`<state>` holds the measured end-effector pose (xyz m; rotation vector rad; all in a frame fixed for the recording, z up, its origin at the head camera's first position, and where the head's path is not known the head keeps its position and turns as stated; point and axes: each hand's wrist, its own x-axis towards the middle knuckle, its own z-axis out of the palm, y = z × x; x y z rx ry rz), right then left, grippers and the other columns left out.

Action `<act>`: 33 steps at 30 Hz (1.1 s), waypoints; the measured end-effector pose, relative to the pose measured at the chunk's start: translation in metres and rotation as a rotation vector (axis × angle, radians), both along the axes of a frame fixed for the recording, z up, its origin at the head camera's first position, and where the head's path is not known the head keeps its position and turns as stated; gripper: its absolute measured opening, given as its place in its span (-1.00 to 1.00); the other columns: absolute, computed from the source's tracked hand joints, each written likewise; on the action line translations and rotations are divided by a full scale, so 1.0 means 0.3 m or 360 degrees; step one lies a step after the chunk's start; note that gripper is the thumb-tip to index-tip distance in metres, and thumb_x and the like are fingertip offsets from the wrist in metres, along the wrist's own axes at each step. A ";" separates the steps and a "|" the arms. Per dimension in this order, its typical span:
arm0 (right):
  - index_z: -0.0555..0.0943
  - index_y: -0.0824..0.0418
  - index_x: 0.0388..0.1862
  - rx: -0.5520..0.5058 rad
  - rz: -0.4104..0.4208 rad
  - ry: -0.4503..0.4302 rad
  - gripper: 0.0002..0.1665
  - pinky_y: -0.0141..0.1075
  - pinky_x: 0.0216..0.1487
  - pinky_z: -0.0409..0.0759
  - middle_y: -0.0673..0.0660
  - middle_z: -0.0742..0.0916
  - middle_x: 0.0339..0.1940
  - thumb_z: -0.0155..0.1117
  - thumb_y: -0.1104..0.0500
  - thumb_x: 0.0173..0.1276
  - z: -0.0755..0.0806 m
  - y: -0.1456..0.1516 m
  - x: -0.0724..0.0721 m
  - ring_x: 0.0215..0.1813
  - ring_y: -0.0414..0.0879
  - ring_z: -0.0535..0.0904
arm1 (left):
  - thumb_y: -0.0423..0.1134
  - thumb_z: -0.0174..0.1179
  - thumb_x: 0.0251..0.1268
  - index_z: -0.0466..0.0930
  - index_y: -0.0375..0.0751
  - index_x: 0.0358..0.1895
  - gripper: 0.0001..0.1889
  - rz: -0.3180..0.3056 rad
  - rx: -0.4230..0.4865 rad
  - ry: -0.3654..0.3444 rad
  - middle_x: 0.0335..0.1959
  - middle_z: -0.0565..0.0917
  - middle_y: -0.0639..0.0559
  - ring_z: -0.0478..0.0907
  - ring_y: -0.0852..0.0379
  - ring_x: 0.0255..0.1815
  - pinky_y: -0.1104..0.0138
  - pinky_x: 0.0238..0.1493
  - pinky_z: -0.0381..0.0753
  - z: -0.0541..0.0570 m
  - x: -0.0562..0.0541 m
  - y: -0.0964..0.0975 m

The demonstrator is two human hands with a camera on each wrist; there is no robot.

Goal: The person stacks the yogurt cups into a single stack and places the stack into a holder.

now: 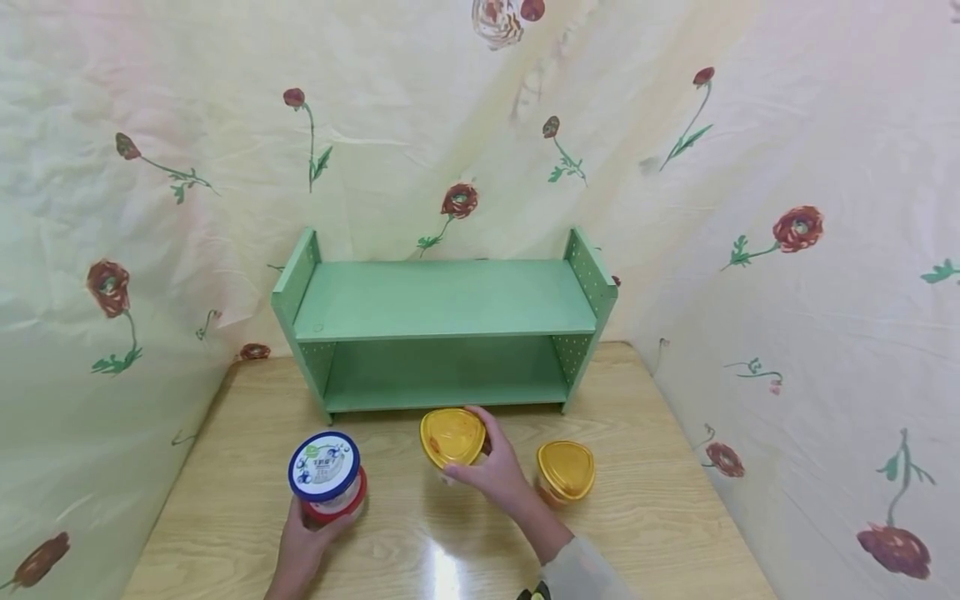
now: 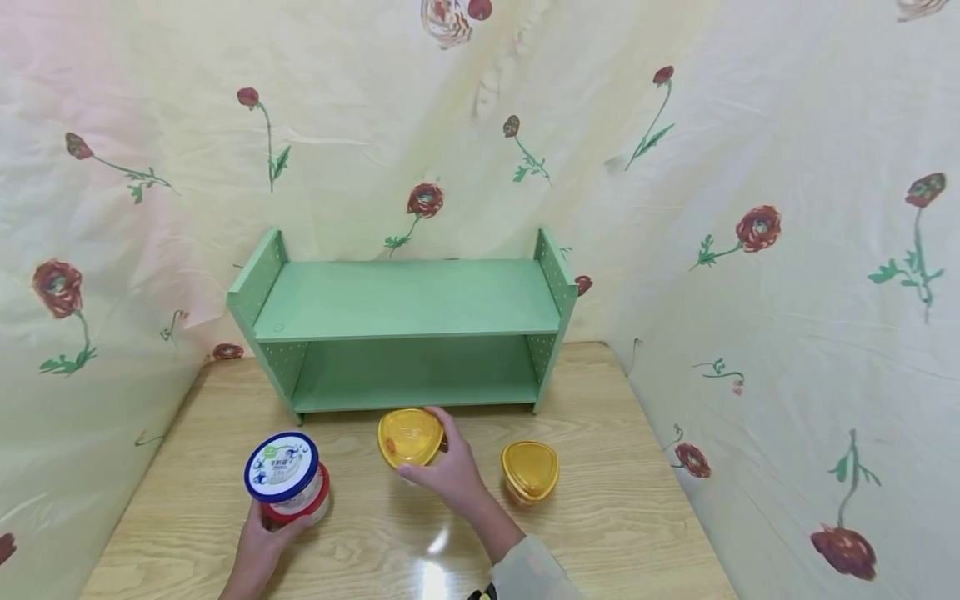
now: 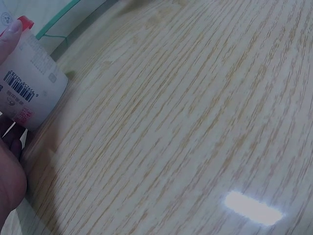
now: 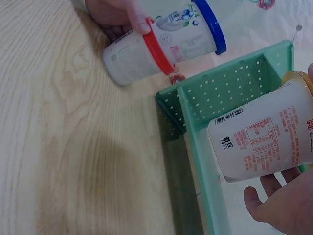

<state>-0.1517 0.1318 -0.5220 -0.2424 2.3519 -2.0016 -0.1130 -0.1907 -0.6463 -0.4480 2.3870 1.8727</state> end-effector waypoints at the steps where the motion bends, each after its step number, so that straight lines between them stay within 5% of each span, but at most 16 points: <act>1: 0.29 0.07 0.52 0.0005 0.0004 -0.0002 0.14 -0.11 0.12 0.64 0.30 0.49 0.33 0.70 0.19 -0.01 0.006 -0.006 -0.001 0.23 0.17 0.51 | 0.05 0.59 -0.04 -0.25 -0.15 0.65 0.33 0.0002 0.0002 0.0006 0.57 0.09 -0.33 -0.04 -0.34 0.58 -0.24 0.52 -0.01 -0.001 0.001 -0.001; 11: 0.29 -0.03 0.51 0.0037 0.0061 0.0002 0.11 -0.11 0.08 0.67 0.26 0.53 0.28 0.70 0.15 0.01 0.060 -0.077 -0.001 0.22 0.13 0.52 | 0.06 0.59 -0.04 -0.27 -0.18 0.64 0.34 -0.0028 0.0020 -0.0017 0.56 0.08 -0.36 -0.02 -0.37 0.56 -0.25 0.50 0.02 0.006 0.005 0.003; 26: 0.31 -0.14 0.49 0.0059 0.0146 0.0092 0.10 -0.22 0.10 0.64 0.08 0.55 0.28 0.71 0.07 -0.01 0.193 -0.259 -0.001 0.19 0.02 0.51 | -0.08 0.58 0.02 -0.17 -0.19 0.63 0.23 -0.0021 0.0058 0.0122 0.54 0.14 -0.32 0.03 -0.30 0.56 -0.21 0.52 0.01 0.000 0.006 0.000; 33: 0.30 -0.16 0.50 0.0043 0.0224 0.0103 0.13 -0.33 0.11 0.62 -0.08 0.54 0.27 0.72 0.06 -0.02 0.235 -0.342 0.005 0.20 -0.08 0.49 | -0.18 0.56 0.06 -0.05 -0.16 0.59 0.11 -0.0022 0.0052 0.0215 0.47 0.28 -0.26 0.22 -0.18 0.46 -0.08 0.49 0.15 -0.003 0.014 0.003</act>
